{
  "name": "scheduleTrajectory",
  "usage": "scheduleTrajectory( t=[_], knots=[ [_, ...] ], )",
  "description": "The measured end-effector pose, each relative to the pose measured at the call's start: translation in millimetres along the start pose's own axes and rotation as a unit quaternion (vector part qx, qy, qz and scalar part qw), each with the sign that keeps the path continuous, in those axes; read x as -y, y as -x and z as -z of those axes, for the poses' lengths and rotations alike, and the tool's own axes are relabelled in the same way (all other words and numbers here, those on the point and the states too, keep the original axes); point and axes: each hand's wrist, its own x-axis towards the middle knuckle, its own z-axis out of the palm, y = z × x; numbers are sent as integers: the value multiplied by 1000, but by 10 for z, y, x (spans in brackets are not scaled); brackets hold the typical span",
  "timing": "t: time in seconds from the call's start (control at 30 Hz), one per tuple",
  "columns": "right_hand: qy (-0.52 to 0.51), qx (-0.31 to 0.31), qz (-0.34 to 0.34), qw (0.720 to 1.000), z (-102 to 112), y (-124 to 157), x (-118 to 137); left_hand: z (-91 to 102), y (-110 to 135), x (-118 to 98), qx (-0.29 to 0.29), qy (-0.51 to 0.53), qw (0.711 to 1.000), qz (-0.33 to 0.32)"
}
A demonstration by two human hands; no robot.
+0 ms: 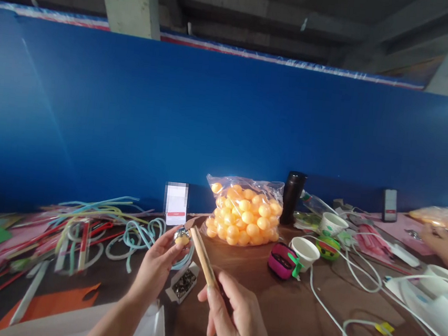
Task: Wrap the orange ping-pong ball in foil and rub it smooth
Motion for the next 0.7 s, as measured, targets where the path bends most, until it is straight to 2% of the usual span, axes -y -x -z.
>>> scheduleTrajectory(
  t=[0.27,0.7],
  knots=[
    [30,35,-2,999,-49,-19,-88,-4,-17,11,0,-4,1000,1],
    [52,34,-13,998,-41,-46,-108,-31,-27,8,-17,-20,1000,4]
  ],
)
